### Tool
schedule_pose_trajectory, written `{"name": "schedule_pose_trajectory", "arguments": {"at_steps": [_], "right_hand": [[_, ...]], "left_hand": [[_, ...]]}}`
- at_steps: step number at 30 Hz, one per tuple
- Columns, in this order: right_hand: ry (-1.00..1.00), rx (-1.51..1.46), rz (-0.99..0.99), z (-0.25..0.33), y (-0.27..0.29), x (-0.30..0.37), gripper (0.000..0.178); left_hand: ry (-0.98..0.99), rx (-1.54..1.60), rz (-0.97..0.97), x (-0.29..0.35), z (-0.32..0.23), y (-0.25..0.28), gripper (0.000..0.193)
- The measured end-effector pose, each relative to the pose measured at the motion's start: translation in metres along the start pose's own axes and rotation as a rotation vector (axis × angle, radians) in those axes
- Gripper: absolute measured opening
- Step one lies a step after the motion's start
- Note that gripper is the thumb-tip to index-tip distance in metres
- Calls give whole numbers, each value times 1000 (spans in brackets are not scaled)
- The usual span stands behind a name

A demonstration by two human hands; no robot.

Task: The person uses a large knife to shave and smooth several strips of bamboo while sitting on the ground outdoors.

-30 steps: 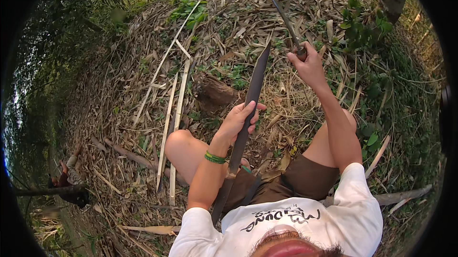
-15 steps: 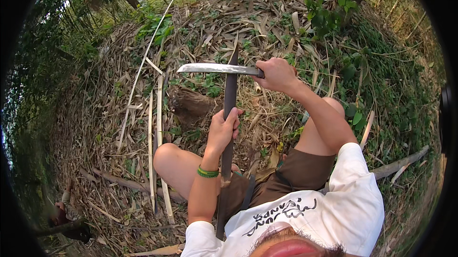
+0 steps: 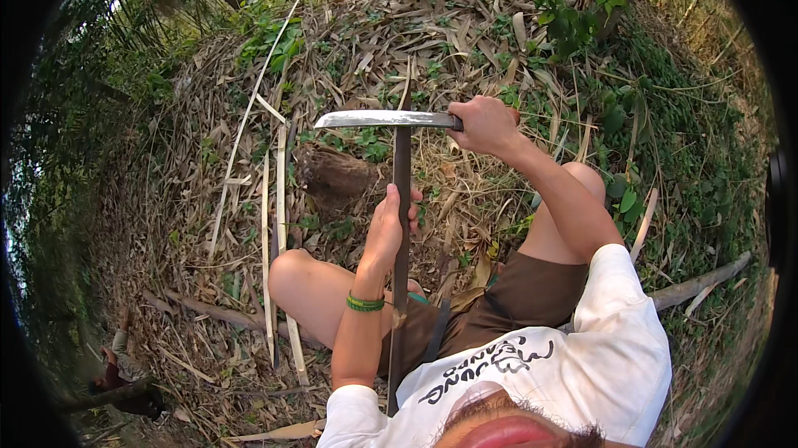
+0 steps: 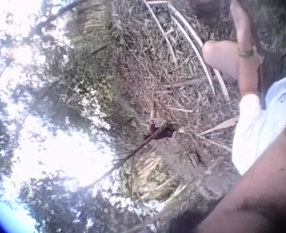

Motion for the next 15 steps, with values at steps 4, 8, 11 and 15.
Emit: {"name": "schedule_pose_trajectory", "arguments": {"at_steps": [4, 8, 11, 15], "right_hand": [[57, -20, -27, 3, 0, 1, 26], [80, -47, -60, 5, 3, 7, 27], [115, -46, -46, 16, 5, 11, 27], [122, -5, -20, 26, 10, 15, 28]], "left_hand": [[104, 173, -77, 0, 1, -5, 57], [145, 283, 77, 3, -4, -10, 51], [131, 337, 97, 2, 2, -7, 48], [132, 360, 65, 3, 3, -8, 43]]}}
Point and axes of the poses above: each hand's wrist, its own x-axis away from the middle knuckle, its own y-axis out of the back of the hand, z = x × y, the point moved 8 cm from there along -x, towards the middle knuckle, and after that the axes turned 7 degrees about -x, right-handed, at the moved point
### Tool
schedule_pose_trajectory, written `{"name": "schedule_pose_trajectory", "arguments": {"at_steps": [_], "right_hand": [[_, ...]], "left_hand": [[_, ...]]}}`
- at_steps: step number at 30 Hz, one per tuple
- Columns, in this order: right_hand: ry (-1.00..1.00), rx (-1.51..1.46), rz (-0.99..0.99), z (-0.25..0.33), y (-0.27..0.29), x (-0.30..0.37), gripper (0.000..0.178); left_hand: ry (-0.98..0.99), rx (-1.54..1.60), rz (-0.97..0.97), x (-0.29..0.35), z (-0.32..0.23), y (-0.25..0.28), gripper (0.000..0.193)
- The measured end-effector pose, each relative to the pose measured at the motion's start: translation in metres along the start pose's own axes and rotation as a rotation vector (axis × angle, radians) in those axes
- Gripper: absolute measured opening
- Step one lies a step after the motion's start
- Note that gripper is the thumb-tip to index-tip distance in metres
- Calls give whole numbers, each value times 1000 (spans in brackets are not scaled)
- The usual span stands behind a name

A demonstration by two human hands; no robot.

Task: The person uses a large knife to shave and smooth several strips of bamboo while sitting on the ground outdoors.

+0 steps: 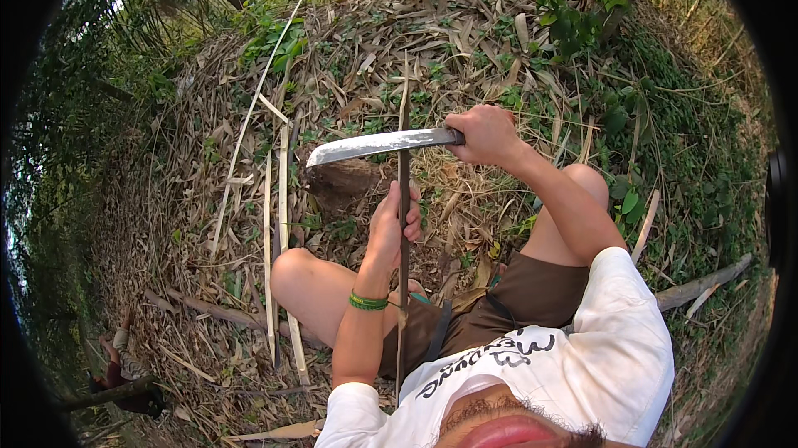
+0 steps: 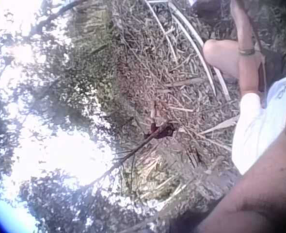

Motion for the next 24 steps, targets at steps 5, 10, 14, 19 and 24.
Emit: {"name": "schedule_pose_trajectory", "arguments": {"at_steps": [5, 10, 14, 19, 24], "right_hand": [[4, -40, -104, -17, -6, -1, 25], [109, -63, -81, -1, -15, 3, 25], [122, -126, -144, -6, -21, -7, 20], [88, -73, -137, 5, -14, -3, 20], [51, -48, -174, -4, -18, -11, 20]], "left_hand": [[-112, -138, -76, -6, -2, 9, 38], [-158, -269, -102, -1, -11, -1, 38], [-212, -319, -136, -6, -15, 3, 39], [-173, -301, -106, -6, -11, 0, 44], [-148, -229, -71, -8, -12, -9, 47]]}}
Point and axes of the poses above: each hand's wrist, its own x-axis away from the middle knuckle, its own y-axis out of the back of the hand, z = x × y, the point moved 8 cm from there along -x, towards the middle knuckle, and after that the axes turned 7 degrees about -x, right-handed, at the moved point
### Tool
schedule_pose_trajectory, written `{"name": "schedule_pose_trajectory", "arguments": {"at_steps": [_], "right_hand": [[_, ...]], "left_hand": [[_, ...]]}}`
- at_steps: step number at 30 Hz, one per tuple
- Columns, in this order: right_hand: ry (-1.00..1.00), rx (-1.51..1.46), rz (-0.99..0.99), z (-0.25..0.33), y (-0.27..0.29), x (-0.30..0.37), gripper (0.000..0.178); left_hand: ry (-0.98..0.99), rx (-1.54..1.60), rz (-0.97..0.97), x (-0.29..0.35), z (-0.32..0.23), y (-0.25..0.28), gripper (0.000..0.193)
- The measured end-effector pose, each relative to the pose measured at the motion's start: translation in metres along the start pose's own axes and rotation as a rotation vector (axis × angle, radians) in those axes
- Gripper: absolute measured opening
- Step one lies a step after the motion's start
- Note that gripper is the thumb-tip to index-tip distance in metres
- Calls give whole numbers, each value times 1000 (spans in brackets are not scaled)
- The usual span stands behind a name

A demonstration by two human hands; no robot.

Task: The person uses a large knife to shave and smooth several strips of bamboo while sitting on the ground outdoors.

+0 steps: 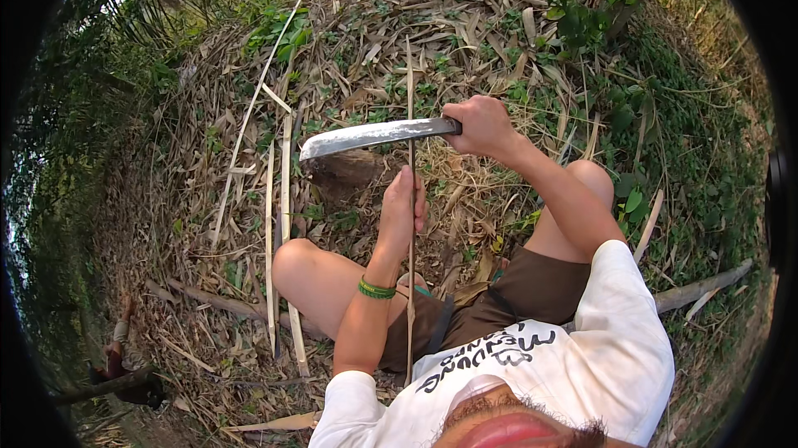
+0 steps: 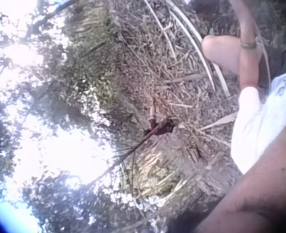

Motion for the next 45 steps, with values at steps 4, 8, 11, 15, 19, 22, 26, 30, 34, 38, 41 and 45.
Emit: {"name": "schedule_pose_trajectory", "arguments": {"at_steps": [4, 8, 11, 15, 19, 22, 26, 30, 34, 38, 41, 45], "right_hand": [[36, 30, 44, 20, 7, 2, 26], [-103, -27, -10, -20, 5, -6, 29], [-303, -112, -60, -57, 15, -12, 26], [-13, -68, -25, -7, 6, 2, 27], [-33, -85, 43, -19, -13, -1, 27], [32, -116, -27, -23, -9, 0, 15], [83, -112, -49, -24, -4, -1, 14], [120, -103, -45, -29, -7, -2, 17], [-444, -124, -107, -140, 24, -10, 26], [-503, -200, -269, -156, 59, -4, 29], [-266, -205, -119, -57, 50, 3, 24], [66, -148, -43, 19, 34, 11, 22]], "left_hand": [[-14, -23, -14, -5, 4, 4, 46], [-10, -77, 13, 4, 12, -3, 45], [-20, -151, -6, 9, 8, -4, 43], [-15, -258, -65, 6, 3, -3, 42], [4, -283, -91, 7, 6, -4, 41], [-7, -312, -80, 7, 5, -5, 42], [-11, -290, -61, 9, 4, -9, 42], [2, -227, -33, 9, 7, -7, 41], [-47, -143, 51, 40, 4, -10, 39], [-86, -130, 22, 43, 1, -5, 39], [-17, -128, -19, 34, 12, 0, 40], [-72, -123, 27, 36, 11, -4, 37]]}}
Point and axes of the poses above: each hand's wrist, its own x-axis away from the middle knuckle, its own y-axis out of the back of the hand, z = x × y, the point moved 8 cm from there along -x, towards the middle knuckle, and after that the axes turned 7 degrees about -x, right-handed, at the moved point
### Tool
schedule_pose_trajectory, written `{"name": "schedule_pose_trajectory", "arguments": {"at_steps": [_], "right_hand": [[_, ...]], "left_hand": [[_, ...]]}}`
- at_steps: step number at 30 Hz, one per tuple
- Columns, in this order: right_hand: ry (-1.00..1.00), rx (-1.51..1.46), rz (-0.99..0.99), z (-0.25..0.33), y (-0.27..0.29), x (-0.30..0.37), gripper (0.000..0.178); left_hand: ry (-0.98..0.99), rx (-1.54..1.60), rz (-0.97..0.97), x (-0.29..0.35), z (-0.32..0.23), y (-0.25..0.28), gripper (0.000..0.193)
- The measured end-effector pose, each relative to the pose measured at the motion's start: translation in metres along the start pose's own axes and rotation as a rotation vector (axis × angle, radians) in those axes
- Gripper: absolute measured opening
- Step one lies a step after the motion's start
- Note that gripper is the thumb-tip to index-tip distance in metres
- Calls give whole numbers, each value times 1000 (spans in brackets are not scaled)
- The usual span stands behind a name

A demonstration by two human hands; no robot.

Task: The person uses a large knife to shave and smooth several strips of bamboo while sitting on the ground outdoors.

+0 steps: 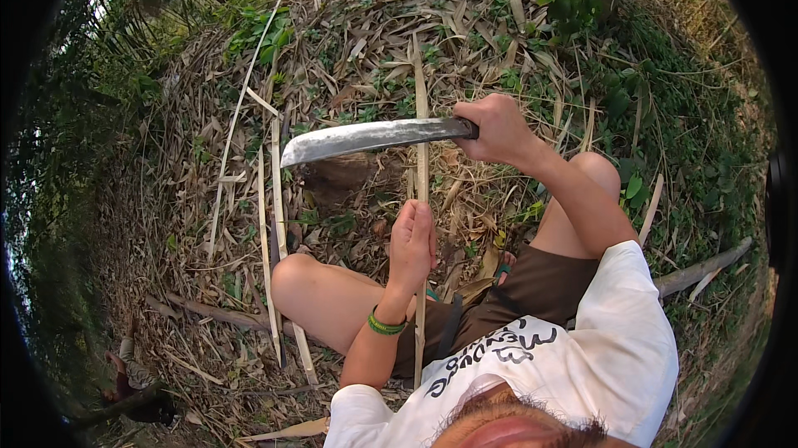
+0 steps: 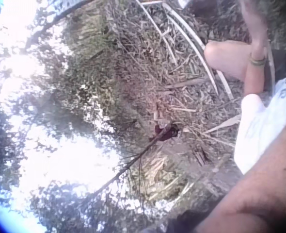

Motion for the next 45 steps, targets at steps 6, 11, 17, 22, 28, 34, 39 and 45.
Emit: {"name": "schedule_pose_trajectory", "arguments": {"at_steps": [6, 11, 17, 22, 28, 34, 39, 45], "right_hand": [[79, -79, -92, 0, 3, -5, 16], [-428, 18, -196, -118, 49, -16, 24], [-230, -151, -82, -31, 32, -1, 21], [103, -74, -34, 36, 0, -3, 19], [-48, -118, -65, 7, 0, -11, 21], [-45, 125, -70, -31, 5, -21, 18], [-507, 131, -232, -128, 56, -28, 27], [-253, -47, -93, -19, 35, -21, 25]], "left_hand": [[20, 2, 15, 12, -6, -6, 33], [-61, 84, 107, 42, -15, -14, 35], [3, 106, -46, 24, 1, 8, 29], [-36, 87, -22, 31, -6, 0, 28], [-6, 154, 57, 39, -8, -7, 28], [36, 313, 93, 37, -3, -11, 38], [-38, 446, 191, 53, -12, 5, 43], [51, 505, 197, 37, -3, -3, 45]]}}
Point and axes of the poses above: each hand's wrist, its own x-axis away from the middle knuckle, its own y-axis out of the back of the hand, z = x × y, the point moved 8 cm from there along -x, towards the middle knuckle, and after that the axes turned 7 degrees about -x, right-handed, at the moved point
